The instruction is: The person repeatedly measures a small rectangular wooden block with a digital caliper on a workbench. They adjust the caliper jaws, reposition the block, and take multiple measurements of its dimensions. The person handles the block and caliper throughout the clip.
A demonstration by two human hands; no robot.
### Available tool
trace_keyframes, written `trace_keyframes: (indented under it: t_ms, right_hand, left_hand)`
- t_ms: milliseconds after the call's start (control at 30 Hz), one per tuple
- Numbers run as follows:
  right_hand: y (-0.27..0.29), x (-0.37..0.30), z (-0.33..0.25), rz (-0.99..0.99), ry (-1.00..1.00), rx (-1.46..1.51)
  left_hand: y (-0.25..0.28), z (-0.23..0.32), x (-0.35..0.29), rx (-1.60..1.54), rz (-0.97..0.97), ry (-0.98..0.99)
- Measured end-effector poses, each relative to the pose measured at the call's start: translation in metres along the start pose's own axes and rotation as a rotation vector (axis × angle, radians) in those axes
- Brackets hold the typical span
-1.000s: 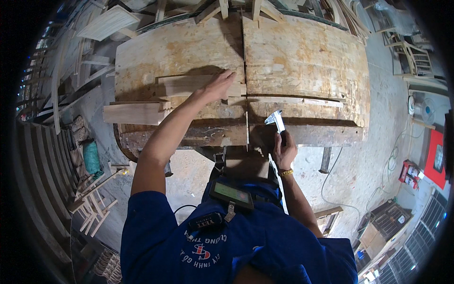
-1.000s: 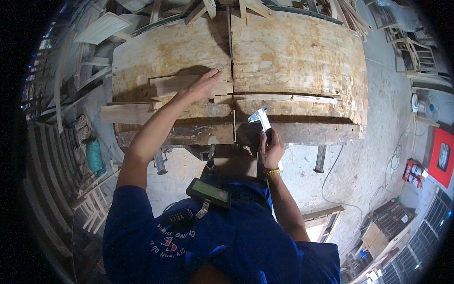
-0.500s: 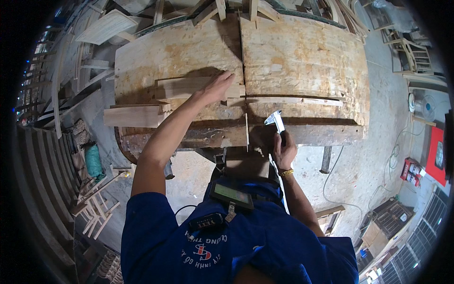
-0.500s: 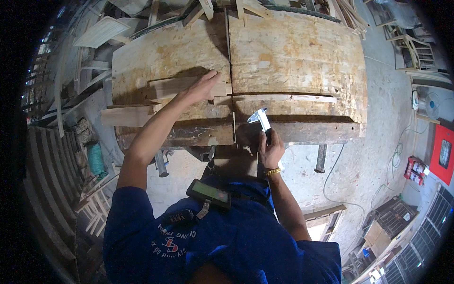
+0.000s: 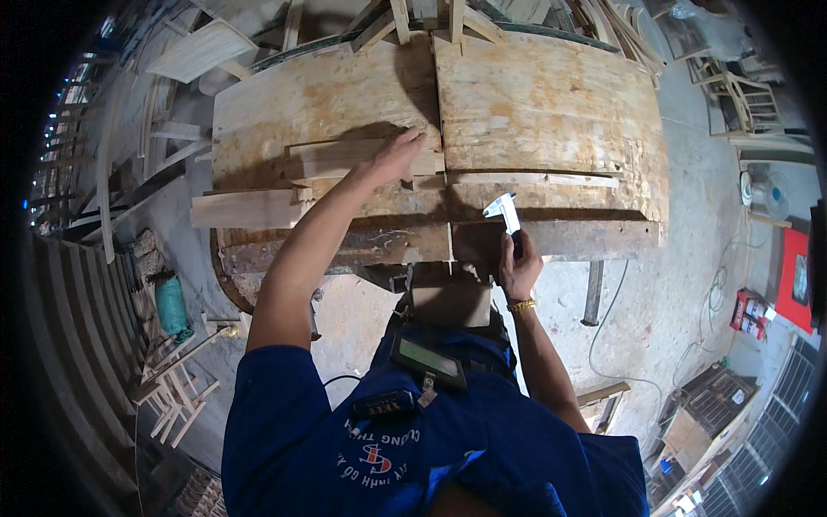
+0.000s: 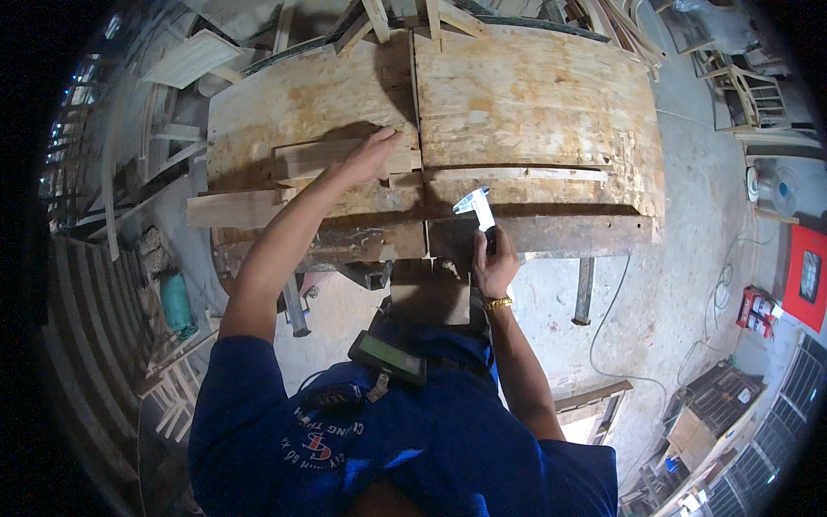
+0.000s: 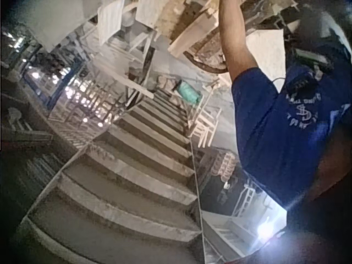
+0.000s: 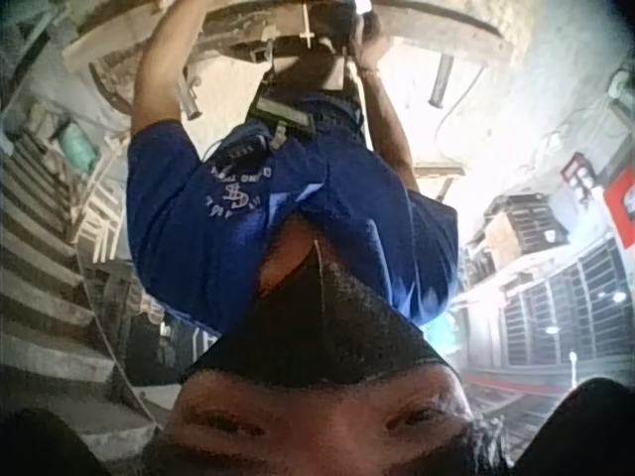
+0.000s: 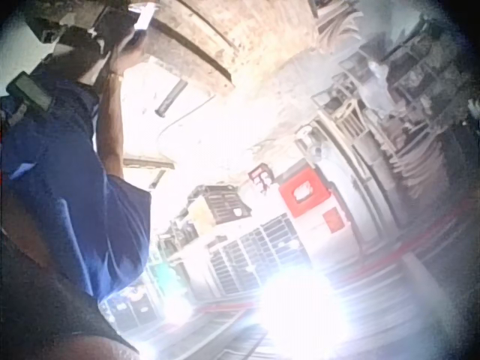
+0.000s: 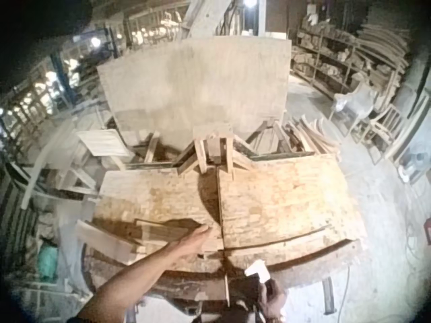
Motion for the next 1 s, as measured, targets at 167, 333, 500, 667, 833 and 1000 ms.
trace_keyframes:
  t_ms: [167,333,500,667,833,1000]
  right_hand:
    - [-0.002,0.0,-0.008,-0.035,-0.005,-0.024]
    - [0.005,-0.001,0.0,0.052,0.053,-0.028]
    - [-0.002,-0.002,-0.01,-0.011,0.031,-0.027]
    - [0.0,-0.001,-0.008,-0.007,0.03,-0.073]
    - [0.003,0.0,0.0,0.009,0.019,-0.042]
    - [0.0,-0.002,-0.008,-0.003,0.039,-0.016]
  left_hand:
    - [0.005,-0.012,-0.006,0.0,-0.009,-0.021]
    - [-0.006,0.01,0.001,-0.355,0.001,0.108]
    - [0.005,-0.019,-0.005,-0.124,0.084,-0.092]
    - [0.0,-0.02,0.002,-0.059,0.081,-0.062]
    - [-0.005,0.0,0.001,-0.256,0.094,0.046]
    - [0.0,-0.003,-0.005,0.222,-0.068,-0.027]
Point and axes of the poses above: each hand's wrist, its own x-axis towards the middle knuckle, its own y-axis out of the back of the hand, z = x × y, the point moved 5 cm from there along x, towards the middle knuckle, and after that the axes turned 11 degrees about -y, right-handed, at the moved point
